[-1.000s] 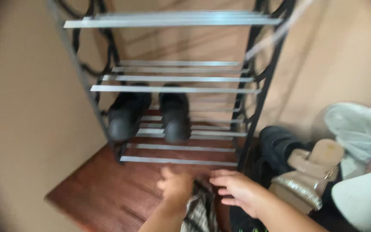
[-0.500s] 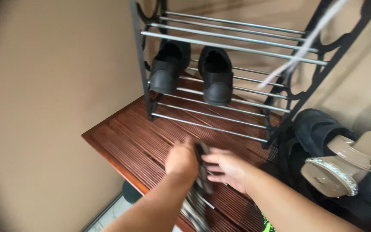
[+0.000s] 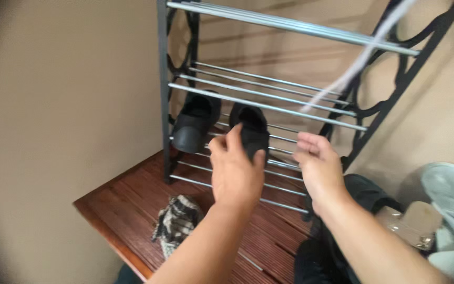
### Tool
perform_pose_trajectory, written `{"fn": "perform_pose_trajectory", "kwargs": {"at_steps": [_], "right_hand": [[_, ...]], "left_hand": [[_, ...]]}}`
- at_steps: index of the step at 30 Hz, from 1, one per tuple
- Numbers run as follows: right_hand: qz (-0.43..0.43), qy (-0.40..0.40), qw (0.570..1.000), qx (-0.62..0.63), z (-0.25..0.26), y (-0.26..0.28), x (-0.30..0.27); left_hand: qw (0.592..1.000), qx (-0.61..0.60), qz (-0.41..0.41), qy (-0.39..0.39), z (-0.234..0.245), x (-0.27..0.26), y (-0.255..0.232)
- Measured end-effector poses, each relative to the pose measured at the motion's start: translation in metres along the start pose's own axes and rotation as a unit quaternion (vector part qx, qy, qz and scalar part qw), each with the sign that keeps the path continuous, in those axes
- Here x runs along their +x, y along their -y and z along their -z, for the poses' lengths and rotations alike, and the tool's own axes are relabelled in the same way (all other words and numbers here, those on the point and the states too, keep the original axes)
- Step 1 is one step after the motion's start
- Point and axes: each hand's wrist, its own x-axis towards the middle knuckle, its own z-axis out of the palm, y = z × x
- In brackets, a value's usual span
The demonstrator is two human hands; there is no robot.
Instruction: The person wipes several pairs of shoes with a cloth and places them onto a metal shoe rack. They handle black slip-ons, green sneakers, and white sneakers, arranging them on the rack shelves.
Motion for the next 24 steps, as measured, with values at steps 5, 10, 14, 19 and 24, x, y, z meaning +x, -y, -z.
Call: {"fn": "perform_pose_trajectory", "kwargs": {"at_steps": [5, 10, 14, 19, 24], "right_hand": [[-0.004, 0.100, 0.976, -0.193, 0.001, -0.013, 0.029], [-0.066, 0.197, 0.937, -0.281, -0.009, -0.011, 0.015], [-0.063, 0.216, 0.932, -0.283, -0.023, 0.008, 0.007], [-0.033, 0.266, 0.943, -0.196, -0.049, 0.020, 0.008], [-0.001, 0.274, 0.930, -0.245, -0.070, 0.017, 0.007]], "left_hand": [[0.989, 0.107, -0.066, 0.079, -0.022, 0.026, -0.020], [0.983, 0.125, -0.071, 0.118, -0.044, 0.044, -0.001], [0.985, 0.103, -0.111, 0.088, -0.050, 0.058, 0.012], [0.981, 0.125, -0.121, 0.080, -0.037, 0.083, 0.025], [0.983, 0.126, -0.116, 0.069, -0.027, 0.088, 0.041]]}}
